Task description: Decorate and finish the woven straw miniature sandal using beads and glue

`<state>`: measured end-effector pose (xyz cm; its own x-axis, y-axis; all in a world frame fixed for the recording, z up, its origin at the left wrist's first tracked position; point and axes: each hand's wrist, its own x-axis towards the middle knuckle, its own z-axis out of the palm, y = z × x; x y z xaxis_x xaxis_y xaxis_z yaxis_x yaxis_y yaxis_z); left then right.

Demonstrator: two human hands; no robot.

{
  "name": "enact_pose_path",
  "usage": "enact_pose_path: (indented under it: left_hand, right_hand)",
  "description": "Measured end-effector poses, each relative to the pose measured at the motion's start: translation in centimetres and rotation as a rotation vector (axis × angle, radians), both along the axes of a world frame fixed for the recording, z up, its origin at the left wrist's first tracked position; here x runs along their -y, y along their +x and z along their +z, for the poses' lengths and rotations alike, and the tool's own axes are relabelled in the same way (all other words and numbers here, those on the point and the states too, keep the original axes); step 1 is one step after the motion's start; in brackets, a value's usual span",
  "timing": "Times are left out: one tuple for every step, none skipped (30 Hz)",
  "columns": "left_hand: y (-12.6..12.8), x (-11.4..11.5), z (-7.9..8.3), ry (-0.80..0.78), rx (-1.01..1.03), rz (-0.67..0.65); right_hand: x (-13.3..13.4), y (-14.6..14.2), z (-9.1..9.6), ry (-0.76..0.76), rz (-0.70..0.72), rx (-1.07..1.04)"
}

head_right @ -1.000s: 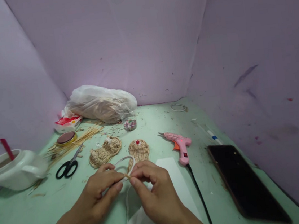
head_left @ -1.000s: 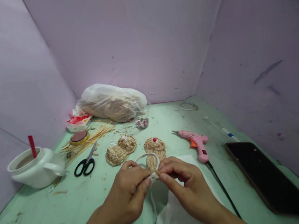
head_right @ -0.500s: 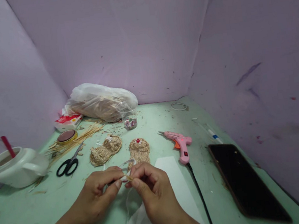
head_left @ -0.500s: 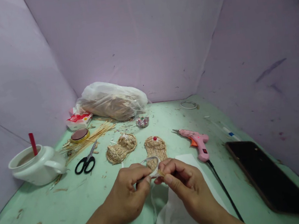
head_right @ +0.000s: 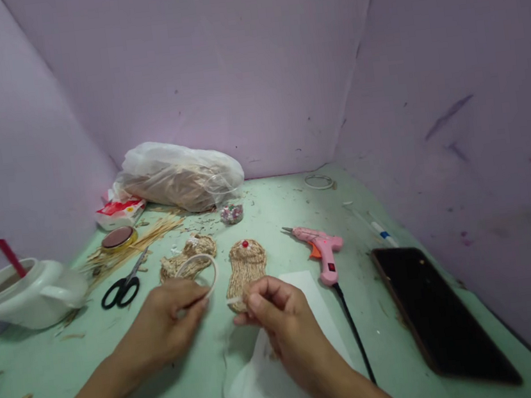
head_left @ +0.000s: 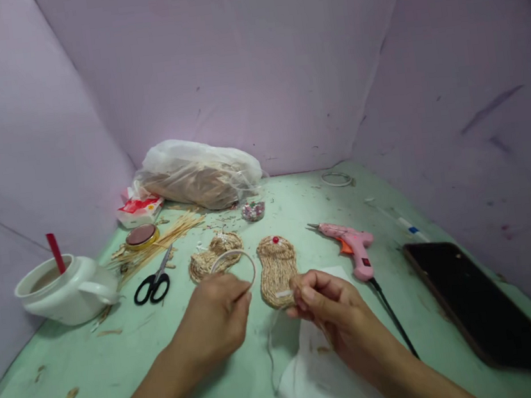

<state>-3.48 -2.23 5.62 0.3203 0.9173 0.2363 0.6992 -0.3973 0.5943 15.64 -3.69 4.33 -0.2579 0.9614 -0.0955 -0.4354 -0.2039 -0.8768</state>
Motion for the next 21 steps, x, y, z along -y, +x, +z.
enact_pose_path:
  left_hand:
    - [0.3, 0.2, -0.1, -0.01, -0.072, -0.03]
    - [0.6, 0.4, -0.3, -0.015, -0.095, -0.032]
    - [0.9, 0.7, -0.3, -0.006, -0.067, -0.011]
    - [1.2, 0.9, -0.2, 0.011, -0.005, 0.017]
    - [1.4, 1.0, 0.0, 0.024, 0.071, 0.033]
    - [1.6, 1.2, 0.3, 0.023, 0.147, 0.037]
    - [1.7, 1.3, 0.6, -0.001, 0.209, 0.033]
    - [1.8, 1.5, 0.9, -0.043, 0.251, 0.027]
    - [1.9, 1.6, 1.2, -0.092, 0.279, 0.027]
    - [2.0, 1.7, 1.3, -0.141, 0.296, 0.032]
    - [2.2, 1.8, 1.3, -0.185, 0.305, 0.042]
    - [2.3, 1.9, 1.3, -0.222, 0.308, 0.057]
    - [2.4, 1.9, 1.2, -0.251, 0.305, 0.069]
    - [2.4, 1.9, 1.0, -0.272, 0.296, 0.077]
    - [2.5, 1.9, 0.9, -0.283, 0.281, 0.083]
    - [2.5, 1.9, 0.8, -0.286, 0.26, 0.089]
    - [2.4, 1.9, 0.8, -0.282, 0.239, 0.095]
    - [2.4, 1.8, 0.8, -0.274, 0.224, 0.101]
    - [2.3, 1.9, 0.8, -0.267, 0.216, 0.106]
    - [2.3, 1.9, 0.9, -0.259, 0.219, 0.108]
    - [2.2, 2.0, 0.9, -0.252, 0.231, 0.108]
  right_hand:
    - [-0.4, 0.0, -0.1, -0.07, -0.014, -0.031]
    - [-0.7, 0.0, -0.1, -0.115, -0.016, -0.047]
    - [-0.8, 0.0, -0.2, -0.139, -0.007, -0.043]
    - [-0.9, 0.0, -0.2, -0.153, 0.012, -0.024]
    - [-0.8, 0.0, -0.2, -0.157, 0.033, 0.0]
    - [-0.7, 0.0, -0.3, -0.154, 0.055, 0.022]
    - [-0.6, 0.0, -0.3, -0.145, 0.075, 0.042]
    - [-0.4, -0.1, -0.4, -0.136, 0.091, 0.062]
    - [-0.3, -0.1, -0.5, -0.126, 0.103, 0.082]
    - [-0.1, -0.2, -0.6, -0.114, 0.11, 0.1]
    - [-0.1, -0.3, -0.7, -0.099, 0.116, 0.116]
    - [0.0, -0.3, -0.8, -0.084, 0.121, 0.127]
    - [0.0, -0.4, -0.9, -0.069, 0.131, 0.137]
    - [0.0, -0.4, -0.9, -0.056, 0.139, 0.144]
    - [0.0, -0.5, -0.9, -0.049, 0.144, 0.154]
    - [0.0, -0.5, -0.8, -0.051, 0.144, 0.164]
    - [0.0, -0.5, -0.7, -0.058, 0.135, 0.168]
    - [-0.1, -0.6, -0.6, -0.065, 0.118, 0.163]
    - [-0.1, -0.6, -0.6, -0.07, 0.097, 0.152]
    - [-0.1, -0.7, -0.5, -0.072, 0.072, 0.136]
    - [-0.1, -0.7, -0.5, -0.073, 0.048, 0.123]
